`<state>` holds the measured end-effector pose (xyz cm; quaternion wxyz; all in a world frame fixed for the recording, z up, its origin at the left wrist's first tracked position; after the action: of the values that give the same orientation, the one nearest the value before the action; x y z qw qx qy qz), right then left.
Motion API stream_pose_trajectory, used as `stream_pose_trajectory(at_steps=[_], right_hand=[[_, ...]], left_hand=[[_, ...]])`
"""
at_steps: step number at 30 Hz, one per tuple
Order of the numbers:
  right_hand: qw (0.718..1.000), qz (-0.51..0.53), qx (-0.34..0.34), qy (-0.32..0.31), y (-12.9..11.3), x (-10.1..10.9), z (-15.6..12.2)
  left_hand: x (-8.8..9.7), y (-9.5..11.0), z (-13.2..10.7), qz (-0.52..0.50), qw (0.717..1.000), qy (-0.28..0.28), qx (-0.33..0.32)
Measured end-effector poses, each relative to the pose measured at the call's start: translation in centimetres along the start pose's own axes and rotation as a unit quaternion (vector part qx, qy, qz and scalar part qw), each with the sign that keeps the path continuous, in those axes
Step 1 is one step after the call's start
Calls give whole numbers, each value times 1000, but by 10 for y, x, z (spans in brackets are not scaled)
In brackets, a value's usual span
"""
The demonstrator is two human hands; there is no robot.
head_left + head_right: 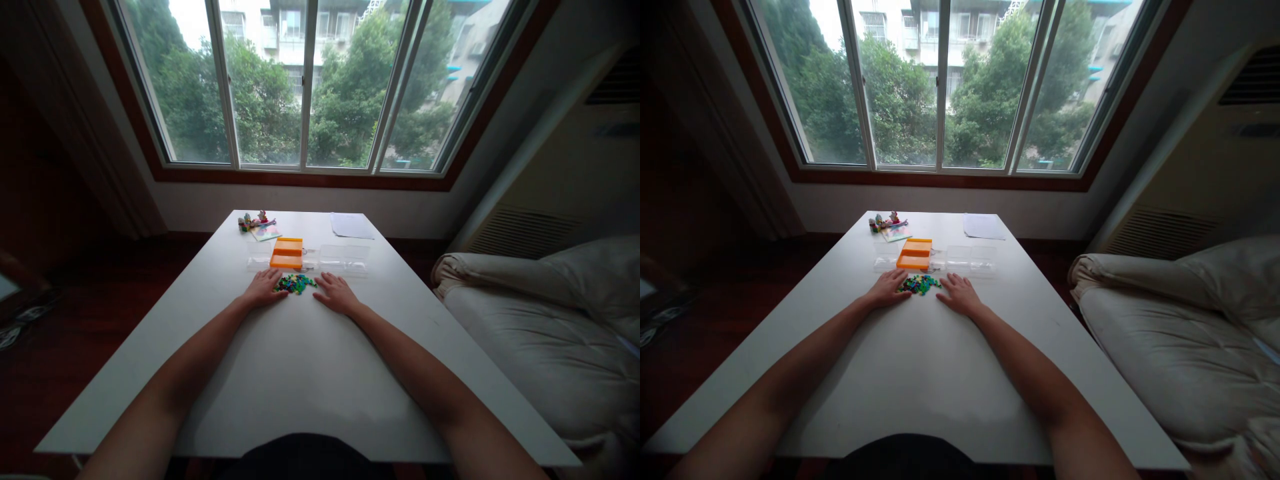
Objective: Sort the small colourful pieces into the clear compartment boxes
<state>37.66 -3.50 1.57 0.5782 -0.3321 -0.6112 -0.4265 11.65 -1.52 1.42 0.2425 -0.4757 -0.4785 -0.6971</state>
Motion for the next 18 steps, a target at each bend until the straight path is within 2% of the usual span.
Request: stream_pose_trajectory(at_steps=[18], right_hand=[[1000, 1, 15, -18, 0, -6, 1]], left_hand=[[-8, -3, -3, -1, 999, -29, 28]])
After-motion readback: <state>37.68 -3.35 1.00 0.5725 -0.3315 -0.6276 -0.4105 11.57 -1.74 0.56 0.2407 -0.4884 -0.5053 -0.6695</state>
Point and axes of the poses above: each hand's wrist, its own z-axis towards the middle knuckle, its own x-axis out of the back of the hand, y = z × x, the point moved 6 cm from there along z, towards the middle knuckle, and after that the axes turned 15 degrees about -z, right-handed, at the moved point
